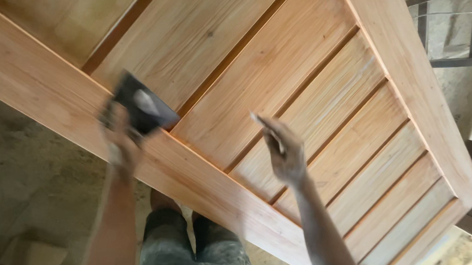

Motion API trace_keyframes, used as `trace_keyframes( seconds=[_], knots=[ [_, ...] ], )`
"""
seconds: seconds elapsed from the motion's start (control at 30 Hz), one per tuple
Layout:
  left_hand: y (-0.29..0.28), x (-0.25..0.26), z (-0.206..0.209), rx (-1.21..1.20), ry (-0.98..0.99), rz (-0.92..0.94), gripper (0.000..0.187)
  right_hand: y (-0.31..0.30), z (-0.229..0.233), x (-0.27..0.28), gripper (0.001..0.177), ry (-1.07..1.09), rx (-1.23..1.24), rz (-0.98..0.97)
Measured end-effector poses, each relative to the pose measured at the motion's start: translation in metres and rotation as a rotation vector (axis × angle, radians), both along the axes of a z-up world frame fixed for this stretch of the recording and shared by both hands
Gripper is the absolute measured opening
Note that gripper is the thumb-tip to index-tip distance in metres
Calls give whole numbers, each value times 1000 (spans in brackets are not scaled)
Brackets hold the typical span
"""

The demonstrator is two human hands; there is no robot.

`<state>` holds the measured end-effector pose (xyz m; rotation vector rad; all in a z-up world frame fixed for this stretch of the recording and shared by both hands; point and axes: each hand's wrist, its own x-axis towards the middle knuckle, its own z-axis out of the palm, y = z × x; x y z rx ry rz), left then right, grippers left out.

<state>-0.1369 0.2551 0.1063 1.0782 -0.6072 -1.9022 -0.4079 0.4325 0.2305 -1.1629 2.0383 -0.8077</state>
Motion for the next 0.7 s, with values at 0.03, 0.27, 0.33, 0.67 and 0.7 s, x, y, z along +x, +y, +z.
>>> trace_keyframes(
  seconds=[0.03, 0.27, 0.33, 0.67, 0.7],
  knots=[
    [25, -16, 17, 51, 3, -21, 52, 7, 8, 10, 44, -38, -119, -22],
    [156, -80, 110, 311, 251, -264, 43, 41, 62, 50, 52, -180, -519, 50],
    [165, -84, 123, 307, 283, -225, 39, 57, 65, 40, 50, -64, -463, 66],
    [89, -114, 152, -51, -2, -833, 38, 88, 101, -13, 42, 227, -258, 7],
    [86, -118, 154, -54, -175, -1007, 43, 84, 105, -19, 40, 332, -218, 21]
  ],
)
